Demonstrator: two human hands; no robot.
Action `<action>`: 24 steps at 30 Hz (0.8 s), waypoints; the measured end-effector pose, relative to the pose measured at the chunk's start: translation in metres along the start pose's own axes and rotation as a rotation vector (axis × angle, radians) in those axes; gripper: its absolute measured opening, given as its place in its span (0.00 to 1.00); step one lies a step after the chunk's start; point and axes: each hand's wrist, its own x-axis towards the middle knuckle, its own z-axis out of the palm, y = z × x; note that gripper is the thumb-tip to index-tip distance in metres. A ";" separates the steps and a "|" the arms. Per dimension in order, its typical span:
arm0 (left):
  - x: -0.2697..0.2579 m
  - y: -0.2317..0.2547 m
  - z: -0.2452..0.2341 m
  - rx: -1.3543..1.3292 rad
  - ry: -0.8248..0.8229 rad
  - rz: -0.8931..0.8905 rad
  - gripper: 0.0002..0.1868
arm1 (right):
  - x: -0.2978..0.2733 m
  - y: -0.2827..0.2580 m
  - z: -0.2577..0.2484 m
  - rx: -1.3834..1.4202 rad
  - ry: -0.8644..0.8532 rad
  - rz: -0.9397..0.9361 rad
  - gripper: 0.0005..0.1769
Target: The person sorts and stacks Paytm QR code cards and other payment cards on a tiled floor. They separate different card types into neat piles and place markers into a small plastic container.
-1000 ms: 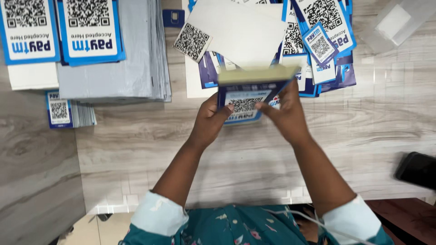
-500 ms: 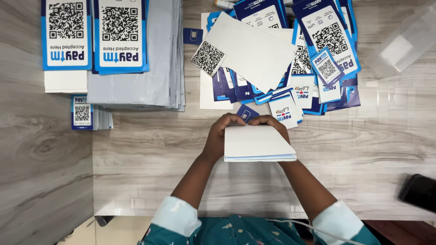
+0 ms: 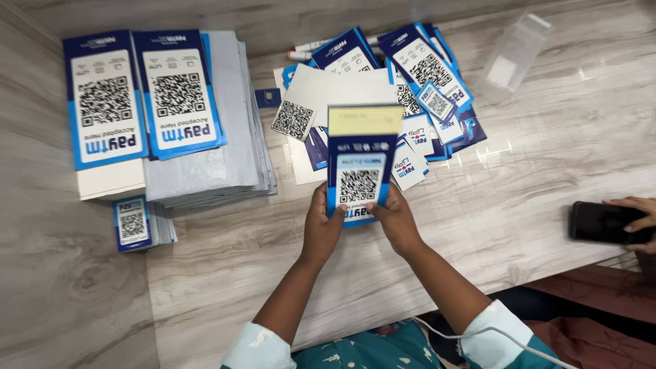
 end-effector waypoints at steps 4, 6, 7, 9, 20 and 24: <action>-0.019 0.038 -0.027 0.161 0.019 0.153 0.38 | -0.008 -0.034 0.048 0.041 -0.028 -0.027 0.21; -0.030 0.060 -0.046 0.284 0.053 0.224 0.42 | -0.009 -0.050 0.077 0.063 -0.057 -0.085 0.27; -0.035 0.070 -0.056 0.346 0.079 0.240 0.44 | -0.009 -0.056 0.092 0.076 -0.075 -0.110 0.29; -0.045 0.089 -0.074 0.326 0.132 0.191 0.46 | -0.005 -0.067 0.118 0.034 -0.102 -0.129 0.30; -0.049 0.121 -0.170 0.171 0.459 0.249 0.40 | 0.085 -0.082 0.255 0.054 -0.198 -0.160 0.34; -0.045 0.137 -0.182 0.664 0.511 0.413 0.34 | 0.129 -0.098 0.287 -0.164 -0.174 -0.164 0.30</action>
